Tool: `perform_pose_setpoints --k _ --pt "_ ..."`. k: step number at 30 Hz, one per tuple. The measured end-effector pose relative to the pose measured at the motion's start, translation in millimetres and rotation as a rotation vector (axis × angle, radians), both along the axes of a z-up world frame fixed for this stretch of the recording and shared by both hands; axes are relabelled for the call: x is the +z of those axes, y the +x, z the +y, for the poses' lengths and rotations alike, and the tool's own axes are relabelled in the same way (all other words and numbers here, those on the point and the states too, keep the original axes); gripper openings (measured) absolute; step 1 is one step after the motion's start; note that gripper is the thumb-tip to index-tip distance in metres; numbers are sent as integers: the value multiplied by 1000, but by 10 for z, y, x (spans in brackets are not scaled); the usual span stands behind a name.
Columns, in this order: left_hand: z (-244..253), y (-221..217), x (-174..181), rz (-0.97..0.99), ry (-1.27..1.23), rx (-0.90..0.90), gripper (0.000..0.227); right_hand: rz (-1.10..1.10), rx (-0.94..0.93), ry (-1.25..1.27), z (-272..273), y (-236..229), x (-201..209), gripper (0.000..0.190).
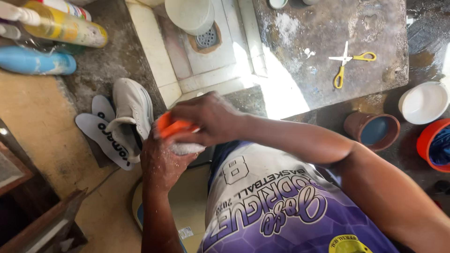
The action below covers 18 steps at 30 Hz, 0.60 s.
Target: The person scrubs the sole of a white sneaker with an orange brush, repeatedly rinsing the brush under running water. They then switch to a green brush to scrub the upper part of the shoe.
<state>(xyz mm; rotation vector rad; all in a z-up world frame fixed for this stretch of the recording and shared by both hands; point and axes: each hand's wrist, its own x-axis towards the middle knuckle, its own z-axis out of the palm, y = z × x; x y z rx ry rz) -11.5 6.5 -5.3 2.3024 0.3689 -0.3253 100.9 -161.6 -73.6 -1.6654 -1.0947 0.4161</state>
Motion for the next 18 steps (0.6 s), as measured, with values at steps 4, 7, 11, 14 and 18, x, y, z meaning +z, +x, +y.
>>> perform_pose_setpoints --k 4,7,11,14,18 --pt "45 -11 -28 -70 -21 -7 103 -10 23 -65 102 137 56 41" --pt "22 -155 -41 -44 174 -78 113 19 -121 -89 32 140 101 39" --pt "-58 -146 -110 175 285 -154 74 78 -123 129 -21 -56 169 43" --pt "-20 -85 -41 -307 236 -300 91 -62 -117 182 87 -27 13 39" --pt "-8 -126 87 -105 82 23 106 298 -177 -142 49 46 -462 37"
